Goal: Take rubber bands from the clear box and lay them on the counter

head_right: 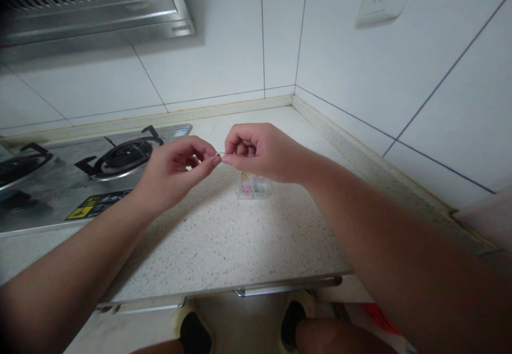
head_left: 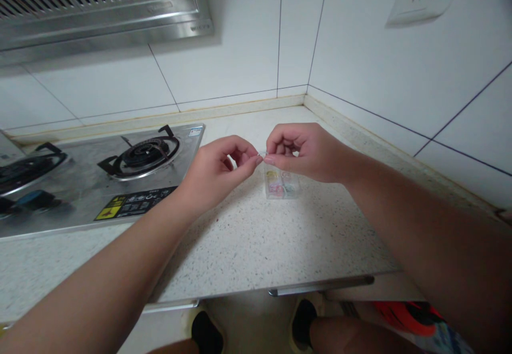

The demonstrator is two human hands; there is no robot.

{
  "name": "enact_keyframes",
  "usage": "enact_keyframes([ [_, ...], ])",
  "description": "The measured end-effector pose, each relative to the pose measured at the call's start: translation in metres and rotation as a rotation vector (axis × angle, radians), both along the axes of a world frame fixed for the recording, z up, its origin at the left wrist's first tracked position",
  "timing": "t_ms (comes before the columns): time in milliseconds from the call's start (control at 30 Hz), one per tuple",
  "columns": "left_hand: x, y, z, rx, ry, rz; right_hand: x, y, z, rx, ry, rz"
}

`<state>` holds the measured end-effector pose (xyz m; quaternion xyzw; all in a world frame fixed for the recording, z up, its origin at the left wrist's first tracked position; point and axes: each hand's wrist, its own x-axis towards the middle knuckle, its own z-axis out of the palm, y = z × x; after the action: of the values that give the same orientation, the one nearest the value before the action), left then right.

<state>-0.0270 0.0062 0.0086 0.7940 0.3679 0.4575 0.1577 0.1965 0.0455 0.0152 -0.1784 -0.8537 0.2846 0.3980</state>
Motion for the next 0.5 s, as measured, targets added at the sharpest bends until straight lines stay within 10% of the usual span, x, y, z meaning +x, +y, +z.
enact_keyframes([
  [500,0.0015,-0.0023,0.0018,-0.012,0.006,-0.010,0.0006,0.0002,-0.0002,0.013,-0.008,-0.018],
])
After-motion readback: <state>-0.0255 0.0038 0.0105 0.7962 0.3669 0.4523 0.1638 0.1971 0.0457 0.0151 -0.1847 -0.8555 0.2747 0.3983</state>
